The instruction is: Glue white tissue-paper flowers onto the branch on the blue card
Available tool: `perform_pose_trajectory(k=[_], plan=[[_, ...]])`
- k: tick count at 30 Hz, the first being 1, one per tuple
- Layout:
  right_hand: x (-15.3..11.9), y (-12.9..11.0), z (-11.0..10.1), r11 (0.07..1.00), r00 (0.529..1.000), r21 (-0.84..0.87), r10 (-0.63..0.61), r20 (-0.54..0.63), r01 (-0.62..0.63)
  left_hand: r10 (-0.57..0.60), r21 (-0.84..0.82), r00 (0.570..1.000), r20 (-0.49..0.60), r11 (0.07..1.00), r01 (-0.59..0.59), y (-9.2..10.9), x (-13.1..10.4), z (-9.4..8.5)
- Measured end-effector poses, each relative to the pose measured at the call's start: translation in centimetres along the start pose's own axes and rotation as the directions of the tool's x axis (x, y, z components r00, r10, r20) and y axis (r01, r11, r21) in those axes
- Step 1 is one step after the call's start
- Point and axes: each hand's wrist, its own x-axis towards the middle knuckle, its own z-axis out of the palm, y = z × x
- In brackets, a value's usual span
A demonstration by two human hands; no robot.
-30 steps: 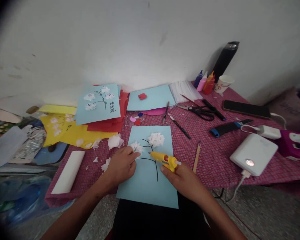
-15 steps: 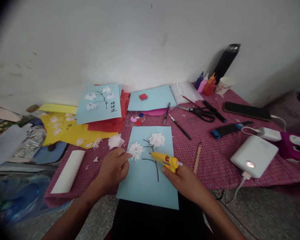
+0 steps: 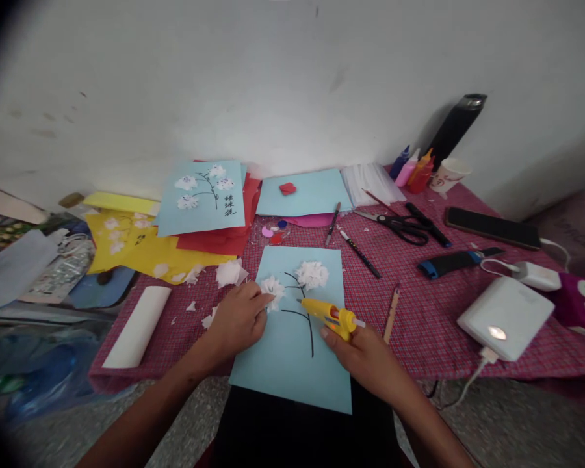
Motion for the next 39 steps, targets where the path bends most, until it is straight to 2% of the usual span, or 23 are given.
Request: perform_pose_trajectory(k=[6,13,17,21,24,28,33,36,39], plan=[[0.1,-0.2,-0.1,1.0,1.0,0.0,0.009,-0.003,-0.009,-0.017,-0.01,1.0,-0.004,1.0,0.017,-0.3,-0.4,0.1],[0.0,0.8,-0.1,0.999,0.999,0.032,0.036,0.004,-0.036,0.005,-0.01,1.0,0.008,1.0,-0.005,-0.3,-0.8,0.2],[-0.2,0.8,-0.3,0.992,0.996,0.086,0.093,0.013,-0.094,0.022,-0.035,1.0,-0.013,0.999,-0.022,-0.2,-1.4,0.2],[-0.5,0.4,-0.9,0.992,0.995,0.075,0.099,-0.012,-0.098,0.012,-0.076,0.997,-0.071,0.997,-0.017,-0.9,-2.2,0.1],[-0.5,0.1,-1.4,0.994,0.993,0.029,0.111,-0.029,-0.11,-0.045,-0.083,0.995,-0.092,0.996,0.038,-1.9,-2.0,-0.1],[-0.1,-0.5,-1.5,0.996,0.996,-0.013,0.087,-0.019,-0.087,-0.059,-0.032,0.998,-0.031,0.998,0.058,-2.5,-0.9,-0.5],[0.4,-0.9,-1.2,0.997,0.998,-0.051,0.064,-0.009,-0.065,-0.003,0.0,1.0,0.028,1.0,0.003,-1.4,-0.1,-0.3],[0.5,-0.8,-1.1,0.995,0.997,-0.073,0.074,-0.021,-0.075,0.006,-0.019,1.0,0.023,1.0,-0.006,-1.0,-0.5,-0.2],[0.4,-0.8,-1.1,0.993,0.994,-0.052,0.103,-0.029,-0.104,0.023,-0.076,1.0,-0.008,0.997,-0.024,-2.4,-1.8,-0.8]])
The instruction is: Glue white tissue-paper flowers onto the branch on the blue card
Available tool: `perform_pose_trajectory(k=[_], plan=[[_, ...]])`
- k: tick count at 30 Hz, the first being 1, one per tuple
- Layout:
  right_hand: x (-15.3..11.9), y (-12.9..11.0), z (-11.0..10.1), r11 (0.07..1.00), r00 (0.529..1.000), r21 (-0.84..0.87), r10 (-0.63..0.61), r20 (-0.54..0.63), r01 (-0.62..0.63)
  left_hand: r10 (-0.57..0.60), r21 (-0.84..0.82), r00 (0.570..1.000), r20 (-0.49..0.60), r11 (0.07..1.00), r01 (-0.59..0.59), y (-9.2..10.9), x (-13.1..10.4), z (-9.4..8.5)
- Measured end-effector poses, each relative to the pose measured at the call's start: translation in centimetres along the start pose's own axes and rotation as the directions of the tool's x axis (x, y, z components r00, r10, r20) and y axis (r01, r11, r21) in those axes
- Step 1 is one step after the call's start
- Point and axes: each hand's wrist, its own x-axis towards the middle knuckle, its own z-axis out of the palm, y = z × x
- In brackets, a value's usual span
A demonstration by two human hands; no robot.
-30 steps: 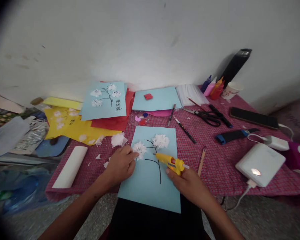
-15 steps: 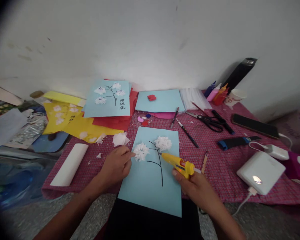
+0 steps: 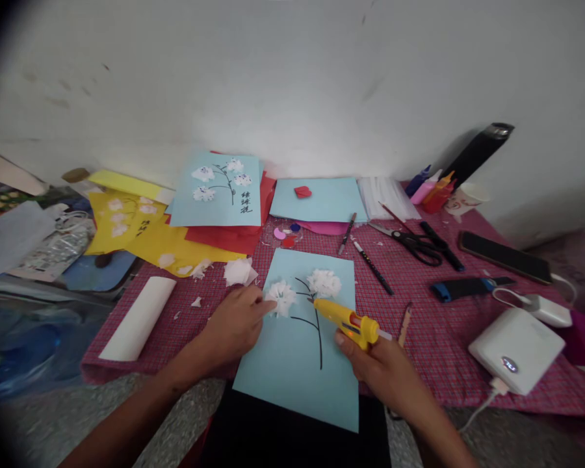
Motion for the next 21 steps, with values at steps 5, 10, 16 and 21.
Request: perform_pose_trajectory(k=[5,10,16,21], plan=[[-0.3,0.1,-0.2,0.998,1.0,0.053,0.019,0.014,-0.02,-0.217,-0.155,0.922,-0.32,0.972,0.175,-6.0,-3.5,-2.6],[-0.1,0.6,0.3,0.994,0.997,0.082,0.074,0.024,-0.076,-0.269,-0.29,0.942,-0.201,0.935,0.205,-7.9,-4.7,-2.4],[-0.5,-0.1,0.9,0.994,0.995,0.074,0.082,0.051,-0.086,-0.156,-0.178,0.986,-0.057,0.973,0.144,-4.3,-2.0,-0.6],[0.0,-1.4,-0.2,1.0,0.999,-0.004,0.018,0.046,-0.018,-0.133,-0.046,0.989,0.067,0.99,0.137,-3.1,0.0,0.0]])
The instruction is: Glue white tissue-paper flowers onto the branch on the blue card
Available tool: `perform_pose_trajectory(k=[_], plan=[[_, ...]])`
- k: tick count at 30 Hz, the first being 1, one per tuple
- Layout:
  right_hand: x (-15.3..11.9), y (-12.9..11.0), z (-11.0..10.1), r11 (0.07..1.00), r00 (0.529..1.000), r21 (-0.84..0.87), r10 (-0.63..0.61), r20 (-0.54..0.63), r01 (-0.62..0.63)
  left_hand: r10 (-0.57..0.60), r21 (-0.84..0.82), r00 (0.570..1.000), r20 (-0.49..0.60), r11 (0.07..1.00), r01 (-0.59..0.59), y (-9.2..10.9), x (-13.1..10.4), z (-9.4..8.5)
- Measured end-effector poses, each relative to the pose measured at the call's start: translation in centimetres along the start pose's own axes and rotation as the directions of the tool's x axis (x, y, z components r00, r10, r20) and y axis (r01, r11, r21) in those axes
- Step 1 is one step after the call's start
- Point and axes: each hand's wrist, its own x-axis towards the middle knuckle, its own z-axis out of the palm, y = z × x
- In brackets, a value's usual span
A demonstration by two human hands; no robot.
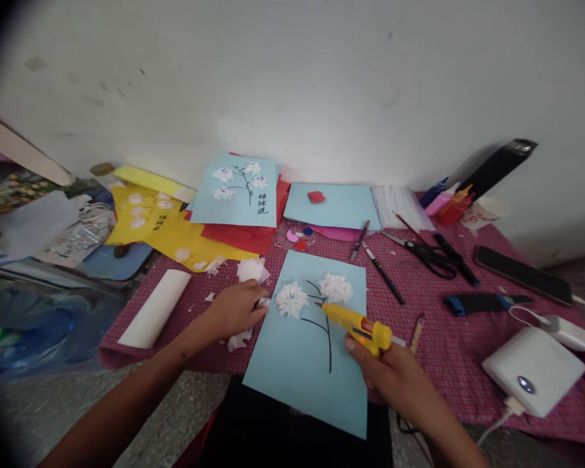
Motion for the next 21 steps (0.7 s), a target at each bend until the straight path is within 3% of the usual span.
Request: perform_pose_trajectory(k=[3,6,10,15,21], plan=[[1.4,-1.6,-0.9,0.996,0.999,-0.086,-0.005,0.05,0.009,0.008,-0.005,1.0,0.027,1.0,-0.008,-0.1,0.2,0.3],[3.4,-3.5,-1.4,0.99,0.988,-0.141,-0.01,0.155,0.032,0.008,-0.058,1.0,-0.019,0.998,-0.009,-0.5,0.1,0.4],[5.9,-5.7,-1.5,0.952,0.965,-0.3,0.019,0.262,0.063,-0.006,-0.292,0.99,-0.141,0.956,-0.036,-1.0,0.2,0.0],[7.4,-7.9,-1.7,0.874,0.955,-0.467,0.012,0.298,0.135,-0.09,-0.631,0.99,-0.109,0.776,0.001,-0.9,1.8,-0.6],[8.1,-9.5,-1.9,0.834,0.935,-0.497,-0.06,0.349,0.239,-0.103,-0.815,0.995,-0.01,0.576,0.052,-0.6,4.2,0.4]])
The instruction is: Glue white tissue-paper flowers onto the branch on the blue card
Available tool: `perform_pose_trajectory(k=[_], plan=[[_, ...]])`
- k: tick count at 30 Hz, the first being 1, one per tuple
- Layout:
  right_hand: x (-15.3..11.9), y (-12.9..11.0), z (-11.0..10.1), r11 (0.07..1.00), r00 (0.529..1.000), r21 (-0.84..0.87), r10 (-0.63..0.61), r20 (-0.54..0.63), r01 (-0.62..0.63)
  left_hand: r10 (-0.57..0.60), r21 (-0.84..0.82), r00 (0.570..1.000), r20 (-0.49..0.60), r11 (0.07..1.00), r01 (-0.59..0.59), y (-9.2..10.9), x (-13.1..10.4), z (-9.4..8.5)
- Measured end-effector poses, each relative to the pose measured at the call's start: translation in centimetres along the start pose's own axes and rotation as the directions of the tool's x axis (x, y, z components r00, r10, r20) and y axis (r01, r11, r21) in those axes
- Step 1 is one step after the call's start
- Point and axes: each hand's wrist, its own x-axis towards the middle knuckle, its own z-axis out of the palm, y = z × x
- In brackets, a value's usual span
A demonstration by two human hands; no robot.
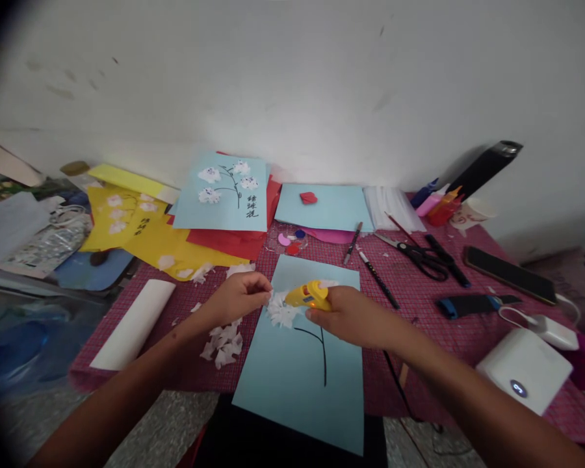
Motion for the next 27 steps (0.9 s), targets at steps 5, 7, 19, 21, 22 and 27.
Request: perform_pose_trajectory(k=[5,7,19,21,22,27], plan=[[0.4,0.0,0.1,0.998,1.0,-0.052,-0.02,-0.003,0.019,-0.02,-0.049,1.0,0.021,0.999,0.021,-0.5,0.7,0.7],[0.5,0.0,0.2,0.998,1.0,-0.065,-0.012,-0.011,0.011,-0.045,-0.036,0.998,0.054,0.998,0.047,-0.4,0.7,0.7],[1.2,-0.5,0.0,0.996,1.0,-0.091,-0.007,0.021,0.009,0.008,0.082,1.0,-0.008,0.997,-0.007,-0.5,0.7,0.3],[1.3,-0.6,0.1,0.994,1.0,-0.108,-0.006,0.01,0.007,0.014,0.101,1.0,-0.008,0.995,-0.013,-0.5,0.7,0.3],[1.3,-0.7,0.1,0.993,1.0,-0.119,-0.011,0.004,0.011,0.02,0.107,1.0,-0.011,0.994,-0.018,-0.5,0.7,0.3],[1.5,-1.0,0.0,0.988,0.999,-0.144,-0.047,0.018,0.049,0.031,0.119,0.999,-0.022,0.992,-0.028,-0.5,0.8,0.2]])
